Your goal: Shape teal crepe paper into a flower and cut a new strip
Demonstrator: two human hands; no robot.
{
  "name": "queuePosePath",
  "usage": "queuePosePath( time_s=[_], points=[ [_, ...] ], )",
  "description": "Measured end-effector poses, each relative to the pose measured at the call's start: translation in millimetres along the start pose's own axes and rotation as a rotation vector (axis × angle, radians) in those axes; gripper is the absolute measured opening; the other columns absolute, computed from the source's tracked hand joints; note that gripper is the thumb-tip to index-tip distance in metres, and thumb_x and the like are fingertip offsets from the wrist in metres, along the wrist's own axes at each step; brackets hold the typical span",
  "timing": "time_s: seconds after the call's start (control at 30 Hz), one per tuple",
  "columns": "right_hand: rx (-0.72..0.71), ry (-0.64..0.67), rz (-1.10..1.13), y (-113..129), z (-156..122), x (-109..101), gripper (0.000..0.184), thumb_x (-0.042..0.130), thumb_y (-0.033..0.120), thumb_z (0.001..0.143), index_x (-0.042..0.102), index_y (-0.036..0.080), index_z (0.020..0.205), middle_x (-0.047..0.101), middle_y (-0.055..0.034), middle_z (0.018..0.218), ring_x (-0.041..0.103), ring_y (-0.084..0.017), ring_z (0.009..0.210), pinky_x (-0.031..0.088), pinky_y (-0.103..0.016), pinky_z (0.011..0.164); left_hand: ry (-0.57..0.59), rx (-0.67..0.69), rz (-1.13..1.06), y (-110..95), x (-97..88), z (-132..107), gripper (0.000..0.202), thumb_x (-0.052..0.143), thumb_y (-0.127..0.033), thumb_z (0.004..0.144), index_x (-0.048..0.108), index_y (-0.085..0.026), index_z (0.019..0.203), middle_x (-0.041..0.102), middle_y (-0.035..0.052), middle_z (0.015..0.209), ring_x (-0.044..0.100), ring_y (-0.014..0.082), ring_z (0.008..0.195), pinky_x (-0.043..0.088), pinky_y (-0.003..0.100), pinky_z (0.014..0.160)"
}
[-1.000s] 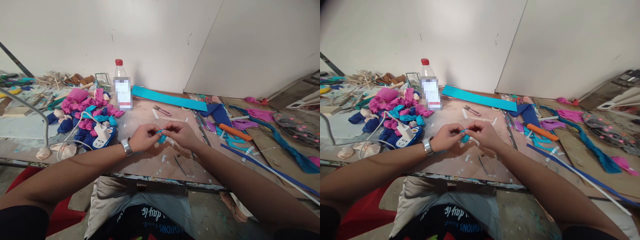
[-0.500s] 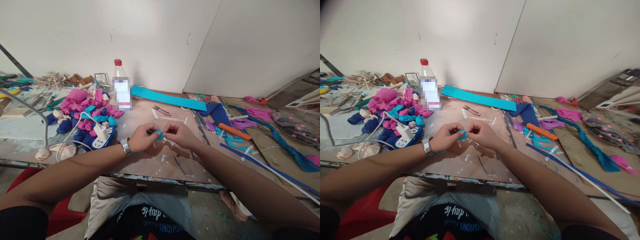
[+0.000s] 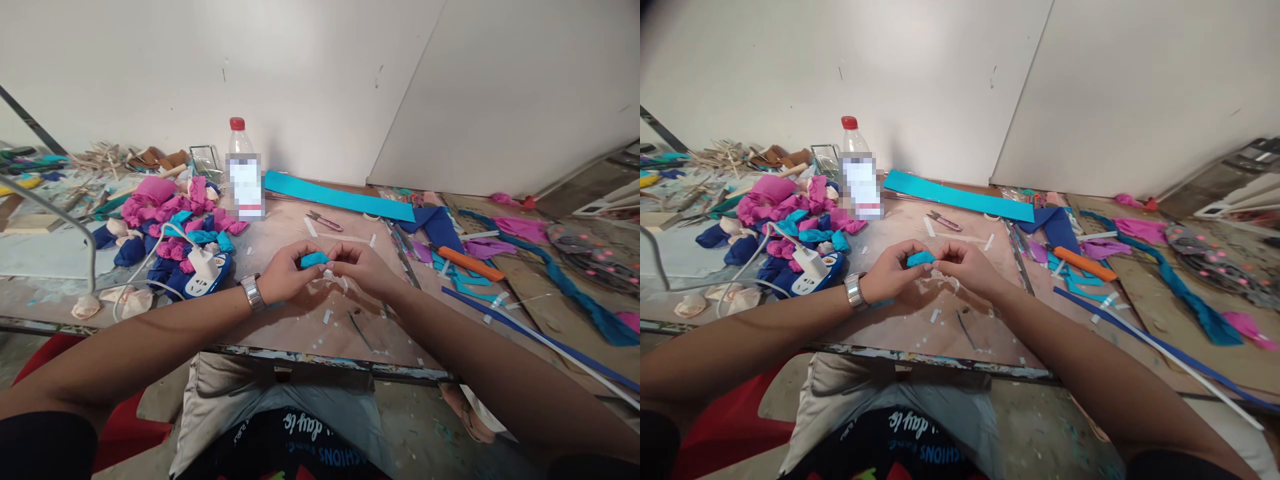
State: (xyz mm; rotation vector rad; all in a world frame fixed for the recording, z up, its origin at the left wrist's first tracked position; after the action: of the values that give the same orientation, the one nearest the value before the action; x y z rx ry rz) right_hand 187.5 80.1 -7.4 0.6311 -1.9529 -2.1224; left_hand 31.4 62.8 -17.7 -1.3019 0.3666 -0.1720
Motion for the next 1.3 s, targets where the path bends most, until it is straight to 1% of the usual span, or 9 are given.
queuePosePath(
  time_s=[0.13,0.23,0.37,0.5,0.67,0.8,0.93,1.13,1.3],
  points=[
    [-0.054,-0.012,0.045,1.6,0.6,-2.1,0.032,0.083,0.042,0.074,0.067,0.018,0.089,0.066,0.0006,0.079,0.057,-0.012,0.064,0.047,-0.027,0.062,0.001,0.007,0.007,-1.3,-0.5,0.5,0.021,0.07,-0.033,0.087,0.066,-0.014,0.094,0.069,0.0022,0.08,0.062,0.0135,0.072,0.048,0.026,0.07],
    [-0.13,-0.007,-0.101,4.6,-1.0,-1.3,0.034,0.082,0.047,0.079,0.068,0.018,0.091,0.067,-0.0015,0.081,0.06,-0.015,0.071,0.049,-0.028,0.065,0.026,0.006,0.038,-1.5,1.1,0.8,0.018,0.07,-0.031,0.086,0.066,-0.014,0.087,0.07,0.0022,0.075,0.061,0.0129,0.069,0.046,0.025,0.068],
    [-0.17,-0.018,-0.277,5.6,-3.1,-1.5,0.033,0.078,0.049,0.084,0.072,0.018,0.091,0.069,-0.002,0.076,0.059,-0.015,0.069,0.047,-0.029,0.065,0.049,-0.032,0.025,1.4,2.5,0.6,0.021,0.071,-0.034,0.086,0.067,-0.014,0.085,0.072,0.0027,0.073,0.063,0.0133,0.068,0.047,0.024,0.067],
    [-0.169,-0.022,-0.307,4.7,-3.0,-2.2,0.032,0.077,0.048,0.085,0.073,0.017,0.091,0.07,-0.0029,0.077,0.058,-0.015,0.068,0.045,-0.029,0.064,0.064,-0.081,-0.039,5.1,3.4,0.6,0.024,0.072,-0.037,0.087,0.067,-0.013,0.086,0.072,0.0029,0.071,0.068,0.0142,0.067,0.05,0.024,0.067],
    [-0.191,-0.07,-0.363,9.6,-4.7,-1.8,0.024,0.073,0.042,0.086,0.072,0.018,0.085,0.069,-0.0022,0.074,0.055,-0.015,0.066,0.044,-0.029,0.063,0.072,-0.104,-0.107,8.0,3.9,1.6,0.029,0.074,-0.041,0.086,0.07,-0.013,0.089,0.073,0.0045,0.076,0.071,0.0152,0.07,0.053,0.025,0.068],
    [-0.269,-0.103,-0.464,20.3,-8.0,0.6,0.015,0.069,0.034,0.087,0.071,0.02,0.083,0.067,-0.0011,0.071,0.055,-0.014,0.063,0.044,-0.028,0.061,0.074,-0.129,-0.206,10.4,4.9,2.9,0.033,0.077,-0.045,0.083,0.072,-0.012,0.088,0.073,0.0052,0.079,0.072,0.0161,0.073,0.057,0.027,0.071],
    [-0.379,-0.116,-0.574,28.6,-10.8,2.8,0.01,0.068,0.03,0.087,0.071,0.022,0.082,0.07,-0.0022,0.075,0.059,-0.015,0.064,0.048,-0.029,0.063,0.07,-0.184,-0.259,12.7,5.8,3.6,0.031,0.08,-0.042,0.079,0.072,-0.013,0.086,0.073,0.0041,0.078,0.072,0.0157,0.072,0.058,0.029,0.073],
    [-0.476,-0.101,-0.629,32.4,-12.5,3.4,0.014,0.069,0.033,0.092,0.073,0.023,0.083,0.072,-0.0039,0.078,0.063,-0.017,0.069,0.049,-0.031,0.065,0.045,-0.296,-0.387,18.4,6.9,2.6,0.029,0.082,-0.037,0.076,0.073,-0.012,0.088,0.076,0.0063,0.082,0.073,0.0164,0.071,0.06,0.033,0.077],
    [-0.505,-0.097,-0.632,33.2,-13.2,2.4,0.017,0.069,0.037,0.095,0.076,0.023,0.088,0.075,-0.0055,0.083,0.065,-0.018,0.071,0.051,-0.033,0.067,0.053,-0.287,-0.455,17.1,8.2,3.0,0.035,0.084,-0.041,0.074,0.075,-0.011,0.09,0.076,0.0062,0.08,0.072,0.016,0.07,0.06,0.032,0.076]
  ],
)
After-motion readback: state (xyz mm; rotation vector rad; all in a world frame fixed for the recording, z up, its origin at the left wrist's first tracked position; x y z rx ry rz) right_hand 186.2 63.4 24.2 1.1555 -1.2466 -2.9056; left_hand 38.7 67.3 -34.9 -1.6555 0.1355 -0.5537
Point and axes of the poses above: each hand's wrist, its own z-axis towards the middle knuckle, its own x-axis out of the palm, y = z × x, the point moved 6 cm from there along z, towards the middle knuckle
